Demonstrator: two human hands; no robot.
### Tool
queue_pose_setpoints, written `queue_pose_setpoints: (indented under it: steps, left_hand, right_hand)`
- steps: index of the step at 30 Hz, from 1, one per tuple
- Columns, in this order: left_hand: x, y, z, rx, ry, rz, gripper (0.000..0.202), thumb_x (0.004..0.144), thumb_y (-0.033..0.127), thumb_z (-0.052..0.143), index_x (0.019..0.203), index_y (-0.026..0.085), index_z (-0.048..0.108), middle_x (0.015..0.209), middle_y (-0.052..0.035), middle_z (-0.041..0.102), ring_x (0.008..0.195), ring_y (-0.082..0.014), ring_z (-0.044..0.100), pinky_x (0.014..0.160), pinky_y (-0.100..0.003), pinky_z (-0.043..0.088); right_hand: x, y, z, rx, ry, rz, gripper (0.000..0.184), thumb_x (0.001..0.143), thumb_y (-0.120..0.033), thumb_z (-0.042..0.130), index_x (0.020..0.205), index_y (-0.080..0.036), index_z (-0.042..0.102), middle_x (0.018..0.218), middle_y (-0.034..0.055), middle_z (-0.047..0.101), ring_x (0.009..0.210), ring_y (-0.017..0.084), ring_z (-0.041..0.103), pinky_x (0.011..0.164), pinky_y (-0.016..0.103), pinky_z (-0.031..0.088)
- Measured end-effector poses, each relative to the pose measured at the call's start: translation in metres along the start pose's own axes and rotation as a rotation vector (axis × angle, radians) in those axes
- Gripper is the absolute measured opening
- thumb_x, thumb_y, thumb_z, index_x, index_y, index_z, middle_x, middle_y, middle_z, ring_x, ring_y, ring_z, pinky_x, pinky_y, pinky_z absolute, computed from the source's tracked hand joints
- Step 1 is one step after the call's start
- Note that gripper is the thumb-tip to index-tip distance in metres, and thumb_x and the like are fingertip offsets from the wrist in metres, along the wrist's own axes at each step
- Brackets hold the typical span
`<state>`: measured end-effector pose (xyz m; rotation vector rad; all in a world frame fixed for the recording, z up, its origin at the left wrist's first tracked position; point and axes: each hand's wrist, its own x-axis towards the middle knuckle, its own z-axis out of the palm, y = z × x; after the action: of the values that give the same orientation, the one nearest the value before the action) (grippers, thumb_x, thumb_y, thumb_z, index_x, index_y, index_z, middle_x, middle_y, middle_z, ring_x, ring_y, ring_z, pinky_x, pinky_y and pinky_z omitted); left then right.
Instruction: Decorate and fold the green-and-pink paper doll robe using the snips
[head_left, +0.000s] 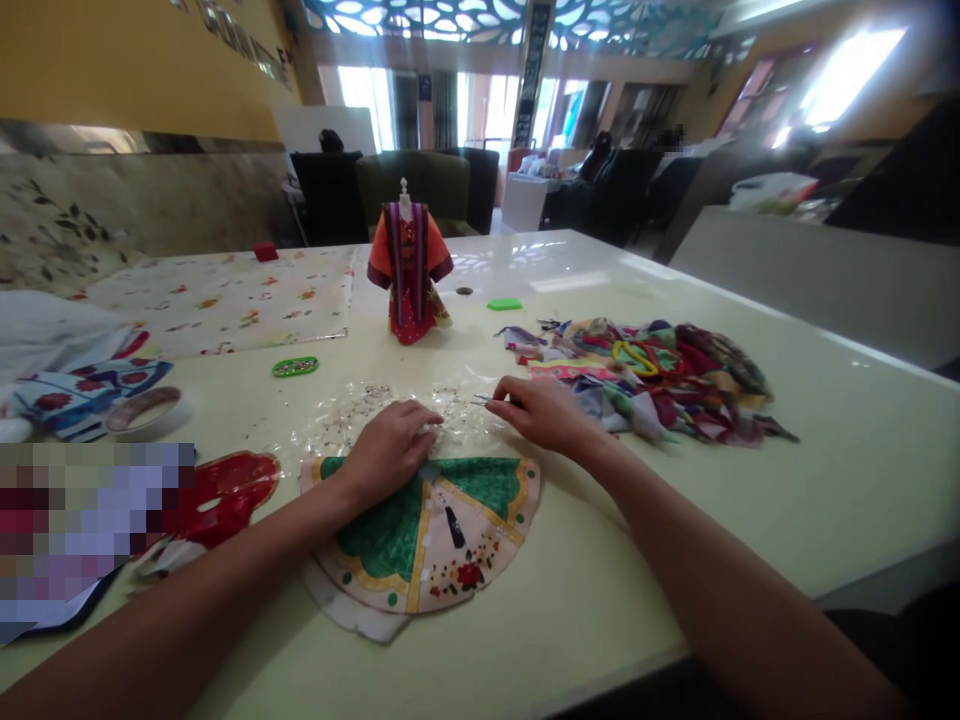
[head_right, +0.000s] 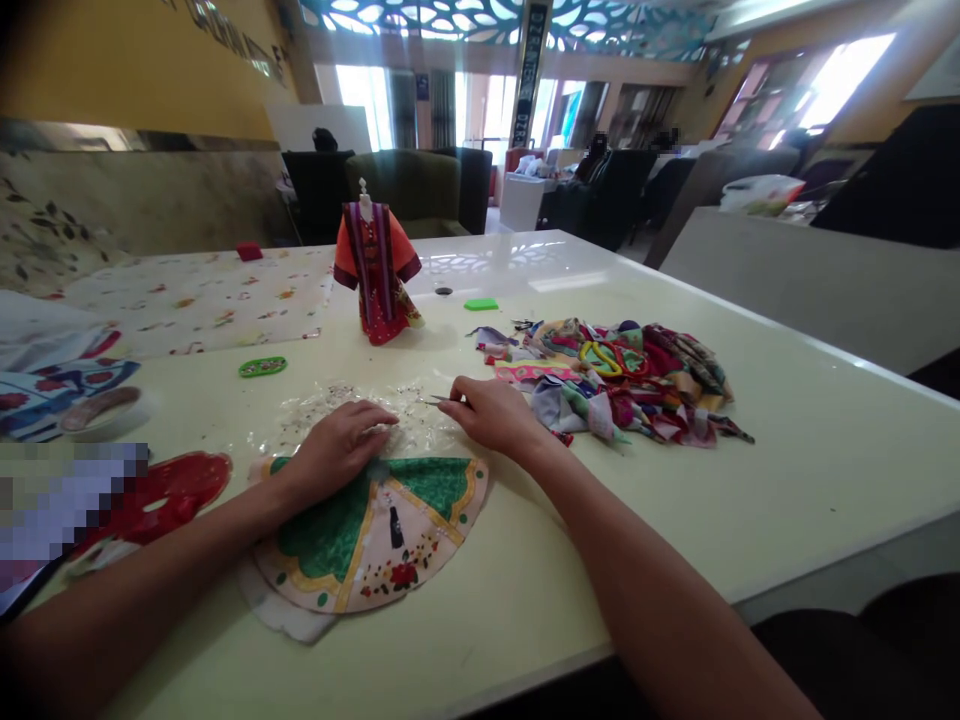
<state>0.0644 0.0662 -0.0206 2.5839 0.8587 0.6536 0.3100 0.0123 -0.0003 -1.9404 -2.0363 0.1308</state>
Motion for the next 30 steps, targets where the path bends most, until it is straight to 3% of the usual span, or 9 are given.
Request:
queue_pose_setpoints:
  steps: [13, 23, 30]
  left_hand:
    - [0.003, -0.011, 0.003, -0.078, -0.035, 0.058, 0.012, 0.09, 0.02, 0.055, 0.091, 0.02, 0.068, 0.103, -0.0047, 0.065, 0.098, -0.0187, 0.059, 0.089, -0.036, 0.048]
    - [0.003, -0.014, 0.004, -0.072, -0.019, 0.052, 0.014, 0.09, 0.019, 0.056, 0.099, 0.021, 0.066, 0.103, -0.0036, 0.066, 0.098, -0.0183, 0.06, 0.088, -0.036, 0.049]
    - [0.002, -0.017, 0.006, -0.055, -0.008, 0.092, 0.015, 0.09, 0.018, 0.056, 0.095, 0.022, 0.069, 0.103, -0.0038, 0.066, 0.098, -0.0184, 0.06, 0.088, -0.036, 0.049]
  right_hand:
    - [-0.005, -0.023, 0.005, -0.083, -0.107, -0.086, 0.027, 0.09, -0.047, 0.052, 0.085, -0.023, 0.064, 0.076, 0.0017, 0.068, 0.069, 0.015, 0.055, 0.059, 0.026, 0.024]
    - [-0.006, -0.028, 0.01, -0.181, -0.116, -0.092, 0.03, 0.091, -0.049, 0.05, 0.082, -0.023, 0.062, 0.074, 0.0012, 0.067, 0.065, 0.014, 0.052, 0.056, 0.028, 0.019]
    - [-0.008, -0.037, 0.012, -0.226, -0.131, -0.144, 0.031, 0.091, -0.05, 0.048, 0.08, -0.023, 0.06, 0.075, 0.0009, 0.068, 0.064, 0.015, 0.054, 0.055, 0.029, 0.016]
